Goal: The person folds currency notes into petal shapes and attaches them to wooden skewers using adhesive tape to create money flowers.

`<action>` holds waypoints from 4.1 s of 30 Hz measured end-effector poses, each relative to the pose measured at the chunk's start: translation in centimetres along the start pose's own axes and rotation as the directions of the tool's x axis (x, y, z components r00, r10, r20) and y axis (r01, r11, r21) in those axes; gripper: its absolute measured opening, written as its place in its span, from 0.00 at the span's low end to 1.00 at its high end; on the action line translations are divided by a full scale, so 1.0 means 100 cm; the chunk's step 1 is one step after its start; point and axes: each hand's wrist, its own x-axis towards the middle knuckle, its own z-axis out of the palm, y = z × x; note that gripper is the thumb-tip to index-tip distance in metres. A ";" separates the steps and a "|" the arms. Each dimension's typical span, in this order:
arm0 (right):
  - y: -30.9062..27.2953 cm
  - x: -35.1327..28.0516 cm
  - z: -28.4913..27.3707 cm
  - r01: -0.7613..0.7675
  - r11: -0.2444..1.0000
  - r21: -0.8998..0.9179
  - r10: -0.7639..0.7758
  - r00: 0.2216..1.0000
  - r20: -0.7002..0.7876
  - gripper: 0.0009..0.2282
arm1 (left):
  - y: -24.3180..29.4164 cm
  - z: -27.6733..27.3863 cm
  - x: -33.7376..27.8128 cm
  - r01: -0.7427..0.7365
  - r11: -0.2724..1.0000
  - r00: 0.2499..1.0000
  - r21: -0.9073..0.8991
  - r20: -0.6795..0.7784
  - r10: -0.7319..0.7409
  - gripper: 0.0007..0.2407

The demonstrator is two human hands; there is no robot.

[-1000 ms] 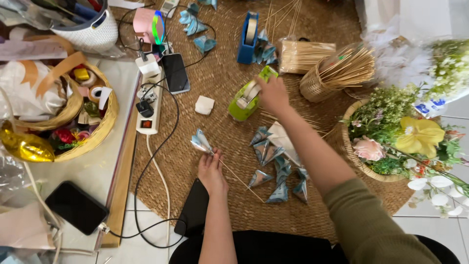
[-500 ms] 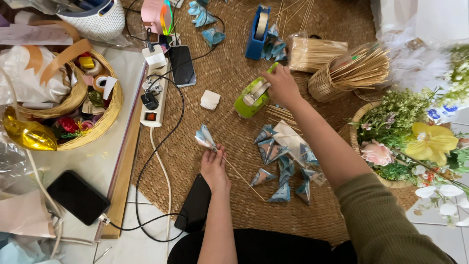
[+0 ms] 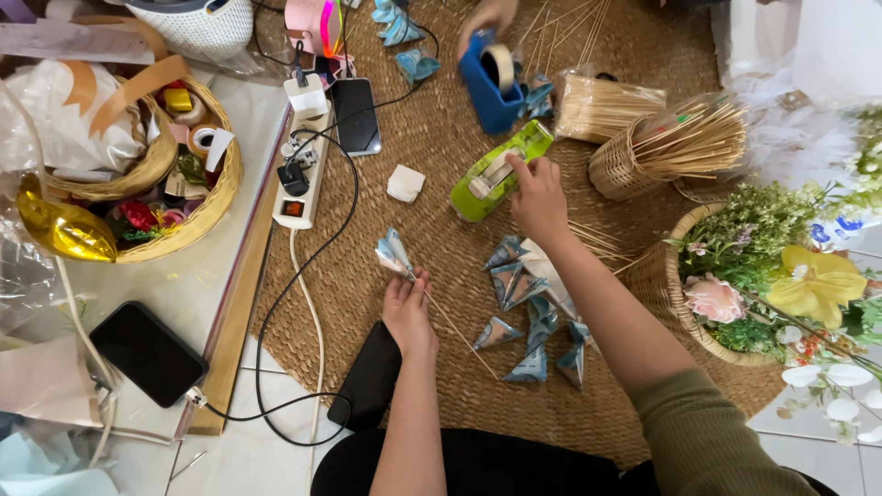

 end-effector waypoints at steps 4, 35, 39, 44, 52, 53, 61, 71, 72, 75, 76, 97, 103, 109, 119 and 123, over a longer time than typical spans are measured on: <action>-0.004 -0.002 0.001 0.008 0.999 -0.034 -0.009 1.000 -0.009 0.27 | 0.000 -0.001 0.001 0.004 1.000 1.000 -0.004 0.004 -0.004 0.21; -0.085 0.017 0.014 -0.701 0.264 0.663 0.784 0.556 0.275 0.50 | -0.008 0.003 0.008 0.021 0.996 1.000 -0.083 -0.001 -0.022 0.23; -0.099 0.013 0.023 -0.669 0.178 0.721 0.812 0.514 0.277 0.55 | -0.005 0.004 0.005 0.032 0.995 0.999 -0.093 -0.002 -0.033 0.22; -0.097 0.023 0.032 -0.686 0.102 0.721 0.848 0.438 0.297 0.57 | -0.003 0.005 0.004 0.039 0.994 0.999 -0.106 -0.002 -0.039 0.22; -0.111 0.033 0.035 -0.674 0.015 0.739 0.882 0.356 0.308 0.58 | 0.001 0.011 0.005 0.017 0.993 1.000 -0.115 -0.008 -0.018 0.21; -0.114 0.035 0.036 -0.694 0.001 0.720 0.889 0.330 0.318 0.57 | 0.002 0.010 0.005 0.009 0.994 1.000 -0.113 -0.014 -0.011 0.21; -0.113 0.034 0.037 -0.696 -0.106 0.711 0.832 0.329 0.446 0.55 | -0.006 0.000 0.018 -0.036 0.997 0.999 -0.071 -0.027 0.034 0.21; -0.016 0.034 0.010 -0.757 0.413 0.506 0.801 0.566 0.193 0.23 | 0.012 0.004 0.002 -0.029 0.999 0.999 -0.020 -0.033 0.029 0.23; -0.004 0.038 0.006 -0.733 0.554 0.395 0.750 0.645 0.144 0.23 | 0.016 0.007 -0.001 -0.023 1.000 0.999 -0.015 -0.034 0.023 0.23; 0.009 0.042 -0.003 -0.611 0.759 0.227 0.600 0.791 0.122 0.21 | 0.008 0.003 0.006 -0.020 1.000 0.999 -0.011 -0.037 0.020 0.23; 0.013 0.045 -0.003 -0.607 0.761 0.229 0.596 0.793 0.124 0.21 | 0.009 0.004 0.007 -0.023 1.000 0.999 -0.014 -0.041 0.023 0.23; 0.029 0.031 0.009 -0.574 0.469 0.671 0.466 0.806 0.364 0.26 | -0.015 0.002 0.021 -0.013 0.999 1.000 0.030 -0.024 0.014 0.23; 0.021 0.023 0.010 -0.600 0.449 0.662 0.412 0.796 0.443 0.23 | -0.004 0.004 0.013 -0.032 0.999 0.998 0.033 -0.049 0.034 0.22; 0.027 0.020 0.016 -0.506 0.369 0.780 0.369 0.850 0.377 0.33 | -0.022 -0.011 0.031 -0.038 0.999 0.998 0.017 -0.057 0.039 0.21; 0.014 0.056 0.001 -0.346 0.638 0.688 0.417 0.906 0.069 0.16 | -0.028 -0.007 0.026 0.046 0.989 0.998 0.140 -0.050 -0.039 0.26; -0.021 0.102 0.008 -0.168 0.871 0.462 0.125 0.984 0.124 0.10 | -0.038 -0.007 0.029 0.051 0.979 0.999 0.197 -0.015 -0.049 0.26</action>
